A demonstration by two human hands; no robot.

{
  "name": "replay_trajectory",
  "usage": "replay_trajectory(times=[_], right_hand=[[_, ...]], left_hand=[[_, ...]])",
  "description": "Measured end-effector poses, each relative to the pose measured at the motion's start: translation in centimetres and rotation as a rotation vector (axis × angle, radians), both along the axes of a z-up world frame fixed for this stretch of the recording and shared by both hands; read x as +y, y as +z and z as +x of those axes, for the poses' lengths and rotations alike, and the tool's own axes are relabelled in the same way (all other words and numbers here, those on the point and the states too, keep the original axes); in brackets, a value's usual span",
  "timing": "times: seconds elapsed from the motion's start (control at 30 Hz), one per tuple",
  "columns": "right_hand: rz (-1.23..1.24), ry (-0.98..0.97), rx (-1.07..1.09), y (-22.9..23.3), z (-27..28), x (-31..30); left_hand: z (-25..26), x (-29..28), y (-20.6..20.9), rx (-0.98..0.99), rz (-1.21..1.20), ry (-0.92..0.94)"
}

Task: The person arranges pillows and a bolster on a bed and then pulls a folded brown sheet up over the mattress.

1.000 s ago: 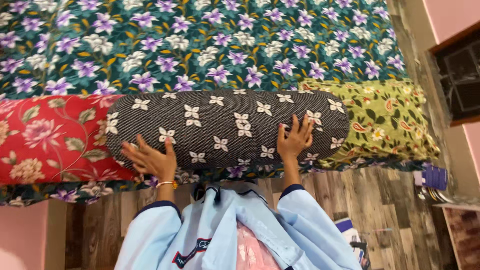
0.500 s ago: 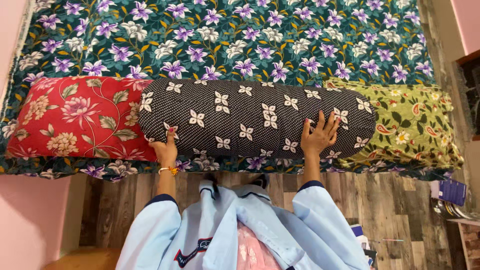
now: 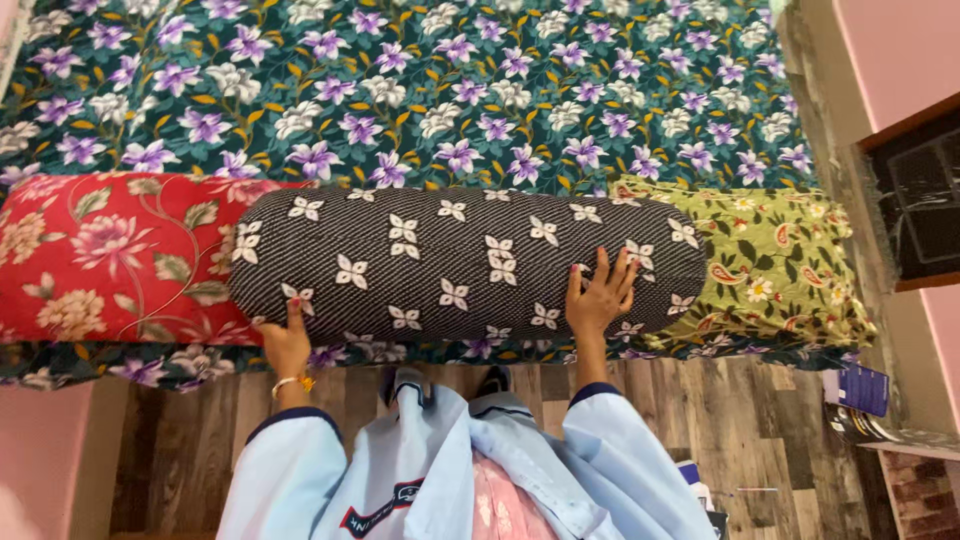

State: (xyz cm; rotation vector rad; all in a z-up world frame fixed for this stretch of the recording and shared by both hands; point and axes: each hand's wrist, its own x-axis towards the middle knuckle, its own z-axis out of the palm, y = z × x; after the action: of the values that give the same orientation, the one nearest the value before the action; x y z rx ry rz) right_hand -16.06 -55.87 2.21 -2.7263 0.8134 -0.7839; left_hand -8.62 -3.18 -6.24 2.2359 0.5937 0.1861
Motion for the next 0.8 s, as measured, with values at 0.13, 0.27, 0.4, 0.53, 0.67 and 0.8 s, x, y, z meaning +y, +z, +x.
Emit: replay_trajectory(times=[0.13,0.27,0.4,0.53,0.67,0.8], right_hand=[[0.035,0.039,-0.001,0.0,-0.2,-0.8],[0.049,0.045,-0.031,0.7,-0.5,-1.4],[0.036,0.044,0.021,0.8,-0.5,-2.9],[0.041,-0.031,-0.015,0.7,0.1,-5.6],[0.096,-0.105,-0.004,0.4,0.1,-8.7],[-0.007,-0.066,0.022,-0.3,0.3,-9.6]], left_hand=[[-1.2,-1.0,0.9,0.063,-0.101,0.111],[-0.6,-5.2,4.8,0.132,0.068,0.359],[0.2,-8.7,8.8,-0.127,0.272,0.217],[2.3,-14.1,11.9,-0.188,0.463,-0.039],[3.9,-21.4,12.5,-0.179,0.44,-0.324],[4.3,-30.9,11.6,-0.148,0.438,-0.676]])
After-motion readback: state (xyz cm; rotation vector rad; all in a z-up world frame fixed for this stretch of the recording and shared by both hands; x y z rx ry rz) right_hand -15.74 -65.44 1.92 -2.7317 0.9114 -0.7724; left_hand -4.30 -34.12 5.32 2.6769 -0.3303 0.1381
